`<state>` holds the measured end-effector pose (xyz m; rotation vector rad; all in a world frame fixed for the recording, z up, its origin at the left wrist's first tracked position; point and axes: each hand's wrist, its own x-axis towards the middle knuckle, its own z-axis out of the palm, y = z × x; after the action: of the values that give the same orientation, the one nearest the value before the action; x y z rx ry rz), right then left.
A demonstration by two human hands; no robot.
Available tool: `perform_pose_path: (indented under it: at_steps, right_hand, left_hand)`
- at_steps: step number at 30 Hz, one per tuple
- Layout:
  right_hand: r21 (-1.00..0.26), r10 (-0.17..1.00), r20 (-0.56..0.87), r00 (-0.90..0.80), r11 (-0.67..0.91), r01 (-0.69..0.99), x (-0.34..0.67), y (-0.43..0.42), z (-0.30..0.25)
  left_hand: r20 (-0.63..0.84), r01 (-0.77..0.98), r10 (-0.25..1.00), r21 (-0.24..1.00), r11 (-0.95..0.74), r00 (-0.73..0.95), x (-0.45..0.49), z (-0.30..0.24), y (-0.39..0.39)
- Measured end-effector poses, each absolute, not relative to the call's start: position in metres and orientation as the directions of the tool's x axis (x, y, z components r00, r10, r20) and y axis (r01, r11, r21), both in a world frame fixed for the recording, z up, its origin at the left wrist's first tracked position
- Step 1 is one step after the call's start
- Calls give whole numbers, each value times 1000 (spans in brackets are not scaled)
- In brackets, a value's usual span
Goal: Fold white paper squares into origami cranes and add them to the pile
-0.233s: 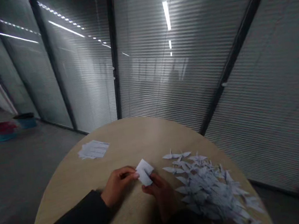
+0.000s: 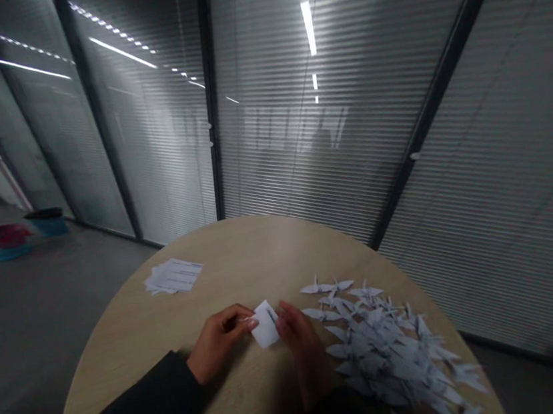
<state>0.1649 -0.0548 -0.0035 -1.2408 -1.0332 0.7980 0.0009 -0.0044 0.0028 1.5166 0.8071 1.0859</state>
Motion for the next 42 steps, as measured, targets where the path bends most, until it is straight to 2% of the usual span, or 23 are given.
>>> perform_pose_path:
  at_steps: [5, 10, 13, 26, 33, 38, 42]
  right_hand:
    - [-994, 948, 111, 297, 102, 48, 155, -60, 6]
    - [-983, 941, 141, 307, 94, 160, 154, -62, 7]
    - [-977, 945, 149, 291, 95, 192, 156, -62, 5]
    - [-982, 928, 169, 333, 128, 141, 155, -63, 8]
    - [-955, 907, 226, 355, 134, 266, 156, -64, 8]
    - [-961, 921, 211, 328, 133, 244, 159, -64, 5]
    - [-964, 923, 194, 334, 116, 238, 160, -63, 5]
  left_hand:
    - [281, -20, 887, 955, -295, 366, 0, 8, -10]
    - [264, 117, 879, 935, -334, 397, -2, 12, -12]
    - [275, 136, 881, 927, -349, 385, -3, 13, -12]
    - [420, 191, 792, 819, -541, 444, -4, 14, -18]
    - [418, 211, 796, 813, -543, 439, -3, 14, -17]
    - [397, 220, 810, 825, -521, 431, -3, 16, -18]
    - [307, 171, 876, 905, -390, 372, -1, 16, -17]
